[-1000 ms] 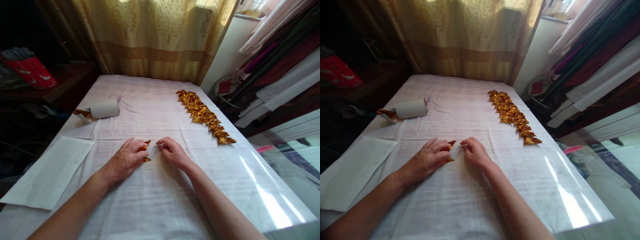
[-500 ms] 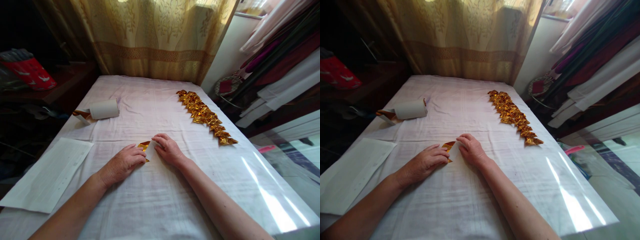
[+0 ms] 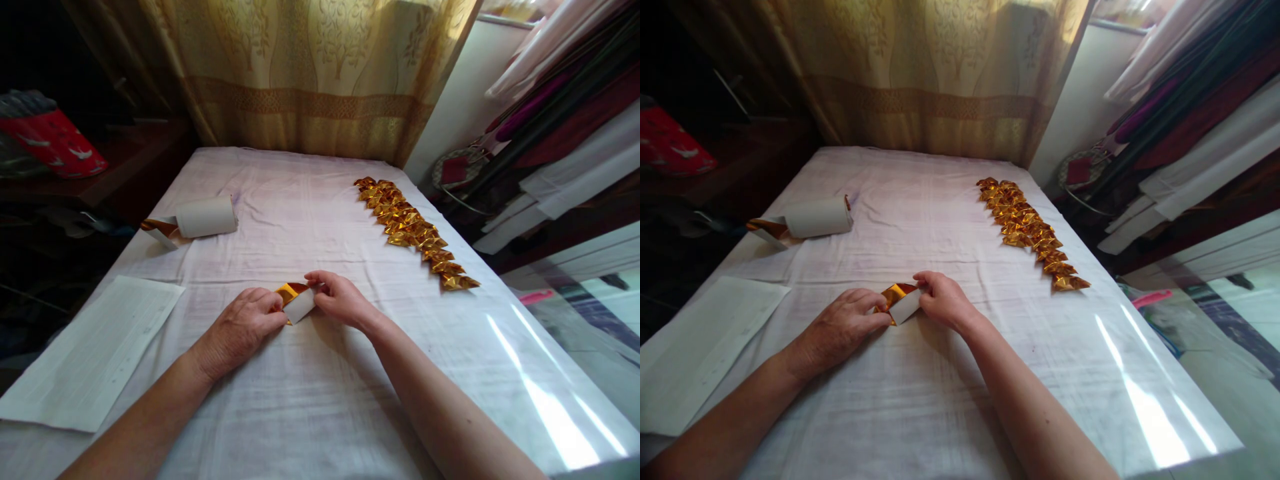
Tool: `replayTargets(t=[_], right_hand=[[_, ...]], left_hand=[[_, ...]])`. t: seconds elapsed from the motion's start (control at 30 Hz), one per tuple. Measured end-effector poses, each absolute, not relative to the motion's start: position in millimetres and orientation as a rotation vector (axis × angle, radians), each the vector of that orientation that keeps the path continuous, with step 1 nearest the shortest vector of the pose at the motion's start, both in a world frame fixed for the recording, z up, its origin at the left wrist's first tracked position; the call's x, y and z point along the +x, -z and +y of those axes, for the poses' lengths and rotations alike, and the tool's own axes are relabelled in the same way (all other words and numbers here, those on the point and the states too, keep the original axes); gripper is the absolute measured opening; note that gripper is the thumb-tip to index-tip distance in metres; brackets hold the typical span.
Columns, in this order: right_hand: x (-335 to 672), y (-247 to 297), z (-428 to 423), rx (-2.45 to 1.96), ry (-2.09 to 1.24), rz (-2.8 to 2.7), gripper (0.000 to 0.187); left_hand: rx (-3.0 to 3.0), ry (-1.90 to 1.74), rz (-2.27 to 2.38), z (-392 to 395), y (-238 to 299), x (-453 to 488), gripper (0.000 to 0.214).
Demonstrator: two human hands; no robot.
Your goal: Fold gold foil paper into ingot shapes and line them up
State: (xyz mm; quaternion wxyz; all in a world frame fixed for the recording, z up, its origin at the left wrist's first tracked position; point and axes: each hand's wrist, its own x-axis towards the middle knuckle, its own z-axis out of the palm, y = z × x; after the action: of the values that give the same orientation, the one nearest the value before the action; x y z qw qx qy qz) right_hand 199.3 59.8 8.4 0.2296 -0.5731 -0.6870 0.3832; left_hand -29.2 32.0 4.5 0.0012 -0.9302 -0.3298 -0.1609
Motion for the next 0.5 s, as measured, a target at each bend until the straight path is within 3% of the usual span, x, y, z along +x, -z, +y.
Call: replayTargets(t=[0.13, 0.27, 0.4, 0.5], right_hand=[[203.4, -5.0, 55.1, -1.478, -1.242, -1.833, 0.057], [209.9, -4.9, 47.5, -1.372, -1.219, -1.937, 0.061], [215.9, -1.3, 41.6, -1.192, -1.007, -2.052, 0.065], [220.6, 6.7, 39.7, -1.074, -0.698, -2.145, 0.054]], left_hand=[[-2.918, 0.509, -1.041, 28.0, -5.7, -31.4, 0.018], [-2.909, 0.541, -1.076, 22.5, -8.3, -28.7, 0.016], [-2.895, 0.557, -1.134, 18.7, -10.6, -22.5, 0.014], [-2.909, 0.572, -1.160, 19.4, -11.0, -20.4, 0.017]])
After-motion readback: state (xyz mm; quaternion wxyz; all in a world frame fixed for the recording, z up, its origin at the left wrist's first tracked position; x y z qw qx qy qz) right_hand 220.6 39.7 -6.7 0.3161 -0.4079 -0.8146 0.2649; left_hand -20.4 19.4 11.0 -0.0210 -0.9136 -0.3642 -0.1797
